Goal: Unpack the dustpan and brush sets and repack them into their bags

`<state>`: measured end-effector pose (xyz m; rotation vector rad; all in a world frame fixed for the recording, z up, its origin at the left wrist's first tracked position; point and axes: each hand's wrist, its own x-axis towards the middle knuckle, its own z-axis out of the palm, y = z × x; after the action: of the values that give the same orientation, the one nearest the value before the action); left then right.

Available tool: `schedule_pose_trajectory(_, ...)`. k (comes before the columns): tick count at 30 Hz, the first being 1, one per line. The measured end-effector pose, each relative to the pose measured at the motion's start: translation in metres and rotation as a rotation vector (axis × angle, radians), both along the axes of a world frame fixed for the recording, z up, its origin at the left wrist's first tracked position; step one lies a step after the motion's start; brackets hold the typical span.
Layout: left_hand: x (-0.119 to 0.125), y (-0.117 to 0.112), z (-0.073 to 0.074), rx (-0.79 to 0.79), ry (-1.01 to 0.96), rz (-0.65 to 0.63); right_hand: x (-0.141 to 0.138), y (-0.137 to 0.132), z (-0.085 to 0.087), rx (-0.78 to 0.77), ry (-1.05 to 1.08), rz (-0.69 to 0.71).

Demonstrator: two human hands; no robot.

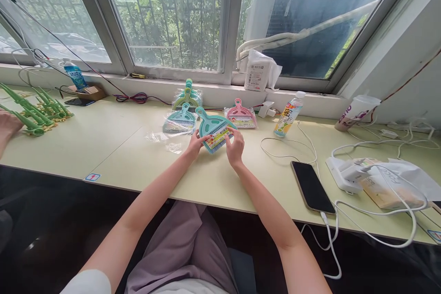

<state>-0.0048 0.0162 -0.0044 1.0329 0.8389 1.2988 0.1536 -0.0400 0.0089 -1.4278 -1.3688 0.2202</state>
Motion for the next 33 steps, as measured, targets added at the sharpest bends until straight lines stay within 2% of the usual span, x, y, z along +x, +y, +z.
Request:
schedule_pose_trajectory(3,0.001,0.001,0.0,0.012,-0.033,-0.013,0.011,0.013,-0.008,-0.117,0.411,-0.071)
schedule_pose_trajectory(5,0.001,0.001,0.001,0.036,-0.048,-0.039,0.015,0.02,-0.014,-0.247,0.641,0.045)
schedule_pose_trajectory(7,0.002,-0.001,0.002,0.06,-0.042,-0.063,0.015,0.025,-0.017,-0.345,0.789,0.253)
schedule_pose_trajectory(9,0.002,-0.002,0.003,0.076,-0.024,-0.078,0.014,0.026,-0.018,-0.377,0.885,0.4)
schedule_pose_trajectory(10,0.002,-0.003,0.003,0.08,-0.017,-0.083,0.013,0.026,-0.017,-0.374,0.924,0.425)
schedule_pose_trajectory(14,0.003,-0.005,0.005,0.082,0.019,-0.11,0.014,0.024,-0.014,-0.322,0.984,0.429)
schedule_pose_trajectory(18,0.006,-0.006,0.007,0.145,0.175,-0.08,0.019,0.023,-0.011,-0.299,1.011,0.415)
schedule_pose_trajectory(21,0.003,-0.004,0.011,0.251,0.365,0.053,0.024,0.023,-0.01,-0.26,1.04,0.399)
schedule_pose_trajectory(24,-0.014,0.002,0.016,0.293,0.762,0.393,0.031,0.026,-0.012,-0.228,1.048,0.375)
schedule_pose_trajectory(26,-0.03,0.007,0.019,0.216,1.041,0.577,0.035,0.029,-0.016,-0.22,1.053,0.354)
schedule_pose_trajectory(28,-0.044,0.013,0.02,0.118,1.239,0.63,0.039,0.031,-0.02,-0.223,1.058,0.328)
schedule_pose_trajectory(30,-0.053,0.018,0.018,0.053,1.369,0.607,0.041,0.033,-0.022,-0.233,1.06,0.3)
schedule_pose_trajectory(33,-0.055,0.022,0.013,0.049,1.472,0.546,0.043,0.034,-0.021,-0.244,1.071,0.271)
